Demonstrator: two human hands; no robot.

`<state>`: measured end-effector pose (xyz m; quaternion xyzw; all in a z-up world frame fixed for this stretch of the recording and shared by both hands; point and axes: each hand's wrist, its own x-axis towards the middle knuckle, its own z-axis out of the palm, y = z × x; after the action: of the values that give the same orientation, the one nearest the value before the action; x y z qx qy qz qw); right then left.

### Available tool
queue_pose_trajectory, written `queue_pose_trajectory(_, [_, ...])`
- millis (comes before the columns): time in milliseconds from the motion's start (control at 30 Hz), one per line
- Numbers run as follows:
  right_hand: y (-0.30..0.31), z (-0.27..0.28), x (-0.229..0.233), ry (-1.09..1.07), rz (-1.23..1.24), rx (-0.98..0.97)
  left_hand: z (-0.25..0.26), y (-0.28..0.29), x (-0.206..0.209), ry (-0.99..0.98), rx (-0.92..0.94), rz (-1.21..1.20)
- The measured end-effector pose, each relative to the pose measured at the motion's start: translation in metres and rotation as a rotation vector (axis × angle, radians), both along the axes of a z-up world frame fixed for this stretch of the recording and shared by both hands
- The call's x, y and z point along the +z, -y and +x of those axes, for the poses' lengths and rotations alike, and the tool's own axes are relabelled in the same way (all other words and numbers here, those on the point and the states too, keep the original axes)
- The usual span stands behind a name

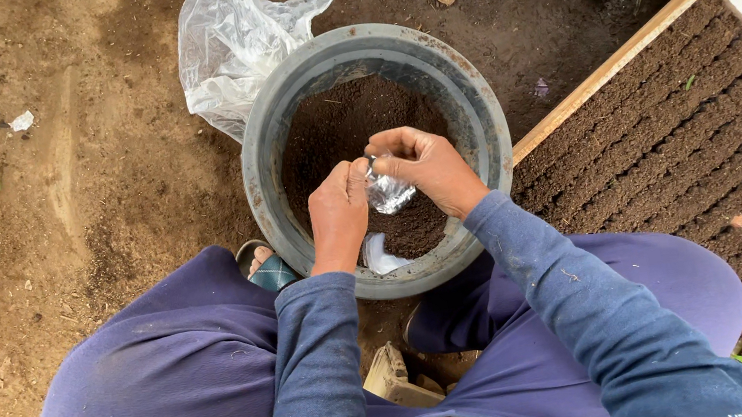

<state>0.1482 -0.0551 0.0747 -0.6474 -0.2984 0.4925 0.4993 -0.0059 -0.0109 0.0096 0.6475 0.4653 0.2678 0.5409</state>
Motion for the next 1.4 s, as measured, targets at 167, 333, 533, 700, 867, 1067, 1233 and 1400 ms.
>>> queue_pose_trajectory(167, [0.0, 0.01, -0.029, 0.065, 0.016, 0.052, -0.003, -0.006, 0.005, 0.018, -0.053, 0.012])
queue_pose_trajectory(333, [0.0, 0.008, -0.024, 0.145, 0.035, 0.042, -0.005, -0.011, 0.013, 0.01, -0.098, -0.015])
queue_pose_trajectory(533, [-0.002, 0.009, -0.04, 0.377, 0.036, 0.152, -0.006, -0.015, 0.027, -0.164, -0.176, 0.037])
queue_pose_trajectory(700, [-0.006, 0.006, -0.044, 0.481, -0.087, 0.161, -0.012, -0.018, 0.026, -0.269, -0.157, -0.014])
queue_pose_trajectory(867, [-0.005, 0.01, -0.062, 0.269, -0.034, 0.094, -0.011, -0.015, 0.034, -0.182, -0.162, -0.081])
queue_pose_trajectory(1067, [-0.005, 0.009, -0.038, -0.092, -0.096, 0.063, -0.007, -0.023, 0.025, -0.136, 0.045, -0.11])
queue_pose_trajectory(1233, [-0.012, 0.01, -0.048, -0.201, -0.103, -0.11, 0.002, -0.016, 0.019, 0.101, 0.177, -0.277])
queue_pose_trajectory(1400, [-0.01, 0.016, -0.042, -0.073, -0.035, -0.113, 0.005, -0.014, 0.017, 0.173, 0.051, -0.265])
